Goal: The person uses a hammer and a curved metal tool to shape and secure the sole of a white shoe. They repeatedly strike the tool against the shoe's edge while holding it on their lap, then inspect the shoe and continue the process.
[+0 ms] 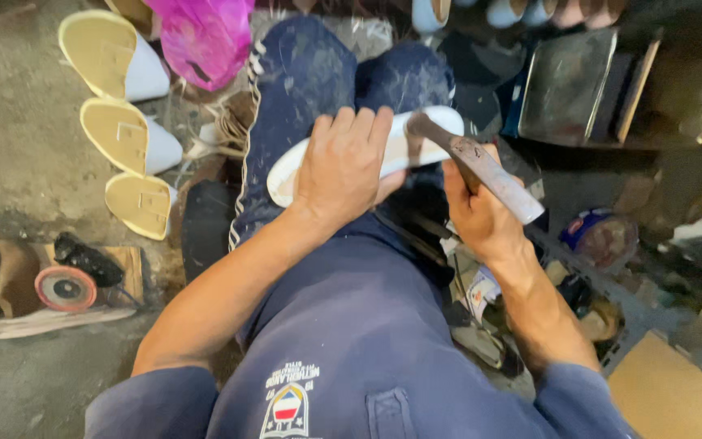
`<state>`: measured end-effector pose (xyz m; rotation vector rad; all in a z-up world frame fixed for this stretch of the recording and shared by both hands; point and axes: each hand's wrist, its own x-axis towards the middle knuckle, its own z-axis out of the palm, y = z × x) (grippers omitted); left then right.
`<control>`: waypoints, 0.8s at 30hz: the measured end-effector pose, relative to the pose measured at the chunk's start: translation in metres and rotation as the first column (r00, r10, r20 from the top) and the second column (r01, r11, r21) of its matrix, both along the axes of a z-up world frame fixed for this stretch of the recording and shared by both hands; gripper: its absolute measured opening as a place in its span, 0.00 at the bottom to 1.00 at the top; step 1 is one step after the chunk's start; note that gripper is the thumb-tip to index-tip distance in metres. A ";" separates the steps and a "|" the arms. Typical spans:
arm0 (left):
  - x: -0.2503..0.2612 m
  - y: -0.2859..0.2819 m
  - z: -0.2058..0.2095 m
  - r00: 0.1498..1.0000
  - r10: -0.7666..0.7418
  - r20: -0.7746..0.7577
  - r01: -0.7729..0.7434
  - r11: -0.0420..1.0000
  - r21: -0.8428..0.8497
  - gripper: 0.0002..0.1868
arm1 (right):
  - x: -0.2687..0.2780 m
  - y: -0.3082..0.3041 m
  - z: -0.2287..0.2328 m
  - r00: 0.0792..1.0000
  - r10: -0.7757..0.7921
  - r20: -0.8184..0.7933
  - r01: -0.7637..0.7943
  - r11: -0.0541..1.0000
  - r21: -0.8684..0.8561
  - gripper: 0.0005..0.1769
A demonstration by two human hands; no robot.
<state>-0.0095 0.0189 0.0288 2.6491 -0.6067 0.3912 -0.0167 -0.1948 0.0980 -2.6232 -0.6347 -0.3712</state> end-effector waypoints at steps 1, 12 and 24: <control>-0.002 0.000 0.000 1.000 -0.001 -0.014 0.001 1.000 -0.006 0.45 | 0.007 0.007 0.013 0.996 0.031 -0.087 -0.030 0.999 0.016 0.18; 0.005 0.004 0.023 0.993 0.088 -0.084 -0.069 0.976 0.206 0.39 | 0.004 -0.002 0.030 0.922 -0.094 -0.376 0.062 0.993 -0.096 0.21; -0.007 0.001 0.023 0.986 0.031 -0.166 -0.004 0.987 0.161 0.43 | -0.021 -0.005 0.023 0.964 -0.209 -0.166 0.267 0.787 0.556 0.12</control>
